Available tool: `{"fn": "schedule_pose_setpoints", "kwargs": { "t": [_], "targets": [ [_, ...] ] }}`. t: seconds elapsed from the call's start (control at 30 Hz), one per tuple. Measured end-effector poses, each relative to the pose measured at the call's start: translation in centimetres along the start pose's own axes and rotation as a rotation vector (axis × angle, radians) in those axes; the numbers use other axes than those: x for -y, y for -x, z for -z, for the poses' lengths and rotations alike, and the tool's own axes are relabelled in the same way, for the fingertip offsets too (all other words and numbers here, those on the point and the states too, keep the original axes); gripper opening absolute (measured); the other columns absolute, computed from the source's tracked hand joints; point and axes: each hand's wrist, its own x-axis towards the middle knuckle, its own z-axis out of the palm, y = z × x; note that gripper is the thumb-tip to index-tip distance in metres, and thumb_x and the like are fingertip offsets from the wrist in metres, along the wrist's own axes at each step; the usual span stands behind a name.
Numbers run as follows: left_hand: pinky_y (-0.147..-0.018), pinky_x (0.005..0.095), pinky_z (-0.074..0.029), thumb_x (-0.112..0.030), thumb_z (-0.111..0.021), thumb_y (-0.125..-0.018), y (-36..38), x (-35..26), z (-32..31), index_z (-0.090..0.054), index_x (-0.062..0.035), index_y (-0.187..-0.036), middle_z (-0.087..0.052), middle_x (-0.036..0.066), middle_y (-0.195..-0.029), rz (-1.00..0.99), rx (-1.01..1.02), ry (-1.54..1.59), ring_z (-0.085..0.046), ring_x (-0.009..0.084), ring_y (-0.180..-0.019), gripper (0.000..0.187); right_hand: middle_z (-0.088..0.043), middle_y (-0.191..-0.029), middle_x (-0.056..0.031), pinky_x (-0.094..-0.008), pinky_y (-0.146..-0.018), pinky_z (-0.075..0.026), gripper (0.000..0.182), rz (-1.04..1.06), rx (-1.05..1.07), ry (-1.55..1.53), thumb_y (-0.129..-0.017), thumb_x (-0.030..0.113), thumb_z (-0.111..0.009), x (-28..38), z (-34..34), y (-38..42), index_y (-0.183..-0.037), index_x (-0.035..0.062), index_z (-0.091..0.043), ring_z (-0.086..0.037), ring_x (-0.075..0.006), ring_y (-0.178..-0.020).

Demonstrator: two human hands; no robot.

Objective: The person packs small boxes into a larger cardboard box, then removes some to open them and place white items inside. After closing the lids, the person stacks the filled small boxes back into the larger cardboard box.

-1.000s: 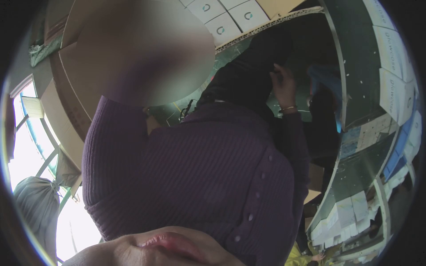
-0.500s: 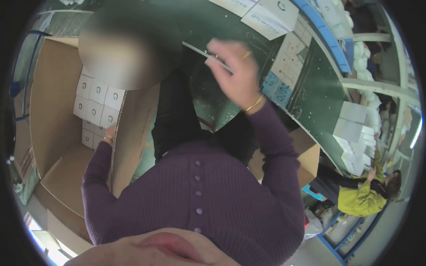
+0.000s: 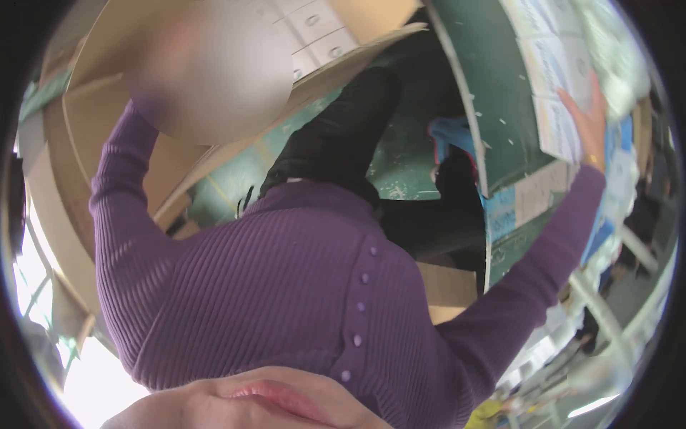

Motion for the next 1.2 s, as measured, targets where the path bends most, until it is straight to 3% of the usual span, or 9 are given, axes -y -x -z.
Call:
{"fn": "schedule_pose_setpoints", "kwargs": {
  "t": [0.13,0.23,0.33,0.43,0.5,0.63,0.77,0.83,1.2],
  "targets": [
    [-0.062,0.0323,-0.013,0.006,-0.054,-0.055,0.5,-3.2,3.0,-0.025,-0.0180,-0.084,-0.018,-0.006,-0.085,-0.757,-0.370,-1.190,-0.016,0.0134,-0.079,0.048,-0.033,-0.158,-0.0120,-0.0497,-0.120,-0.027,0.083,0.013,-0.008,-0.028,-0.087,0.046,-0.076,2.9,-0.9,1.2,-0.156,0.0252,-0.035,-0.030,-0.0283,-0.146],
    [-0.047,0.0316,-0.010,0.015,-0.058,-0.060,2.1,-6.8,4.4,-0.029,-0.0214,-0.062,-0.022,-0.010,-0.059,-0.915,-0.493,-1.458,-0.013,0.0099,-0.059,0.046,-0.039,-0.153,-0.0116,-0.0435,-0.120,-0.028,0.078,0.205,-0.024,0.042,-0.088,0.037,-0.077,4.8,-1.9,3.2,-0.154,0.0199,-0.039,-0.036,-0.0273,-0.143],
    [-0.083,0.0332,-0.042,-0.028,-0.071,-0.085,7.2,-15.0,3.7,-0.060,-0.0147,-0.113,-0.063,-0.001,-0.110,-0.769,-0.313,-0.070,-0.056,0.0208,-0.106,0.033,-0.042,-0.151,-0.0113,-0.0431,-0.118,-0.028,0.080,0.387,-0.019,0.086,-0.088,0.041,-0.076,8.2,-1.6,6.6,-0.154,0.0174,-0.039,-0.038,-0.0286,-0.140],
    [-0.055,0.0303,-0.027,-0.044,-0.077,-0.089,10.0,-22.2,1.4,-0.068,-0.0168,-0.118,-0.034,-0.007,-0.066,-1.001,-0.214,0.073,-0.031,0.0086,-0.062,0.041,-0.042,-0.148,-0.0127,-0.0449,-0.115,-0.033,0.085,0.400,-0.033,0.096,-0.083,0.046,-0.080,10.0,-1.3,8.8,-0.154,0.0217,-0.040,-0.042,-0.0307,-0.137],
    [-0.082,0.0381,-0.042,-0.031,-0.080,-0.087,12.2,-27.0,0.0,-0.057,-0.0080,-0.129,-0.048,0.009,-0.104,-1.494,-0.049,0.194,-0.047,0.0212,-0.093,0.054,-0.029,-0.158,-0.0141,-0.0537,-0.116,-0.026,0.106,0.368,-0.051,0.127,-0.077,0.054,-0.082,10.0,-0.9,10.1,-0.159,0.0236,-0.023,-0.030,-0.0351,-0.146],
    [-0.075,0.0390,-0.049,-0.043,-0.071,-0.089,16.8,-34.2,-6.6,-0.054,-0.0046,-0.117,-0.063,0.011,-0.103,-1.716,0.188,-0.073,-0.061,0.0267,-0.086,0.051,-0.021,-0.166,-0.0101,-0.0582,-0.118,-0.020,0.120,0.293,-0.123,0.099,-0.071,0.057,-0.084,9.4,0.2,12.7,-0.163,0.0224,-0.014,-0.022,-0.0333,-0.152],
    [-0.092,0.0364,-0.049,-0.059,-0.090,-0.064,17.5,-39.3,-17.0,-0.022,-0.0116,-0.157,-0.057,0.015,-0.136,-1.862,0.324,-0.110,-0.061,0.0285,-0.114,0.124,-0.027,-0.164,-0.0086,-0.0537,-0.120,-0.024,0.115,0.194,-0.258,0.006,-0.071,0.055,-0.086,8.8,0.7,16.6,-0.160,0.0212,-0.022,-0.027,-0.0300,-0.150],
    [-0.093,0.0382,-0.045,-0.084,-0.076,-0.054,17.5,-40.8,-20.4,-0.010,-0.0247,-0.161,-0.053,0.012,-0.137,-1.941,0.222,-0.197,-0.054,0.0264,-0.122,0.139,-0.034,-0.161,-0.0089,-0.0543,-0.118,-0.029,0.106,0.220,-0.364,-0.069,-0.075,0.056,-0.083,8.5,0.2,18.8,-0.158,0.0182,-0.030,-0.031,-0.0299,-0.147],
    [-0.078,0.0358,-0.049,-0.070,-0.070,-0.073,20.7,-42.3,-20.7,-0.028,-0.0317,-0.157,-0.052,0.010,-0.124,-1.824,0.475,-0.503,-0.059,0.0243,-0.104,0.102,-0.049,-0.150,-0.0143,-0.0441,-0.113,-0.038,0.073,0.272,-0.391,-0.338,-0.086,0.031,-0.080,12.1,-7.3,24.7,-0.147,0.0047,-0.049,-0.047,-0.0293,-0.138]
  ]
}}
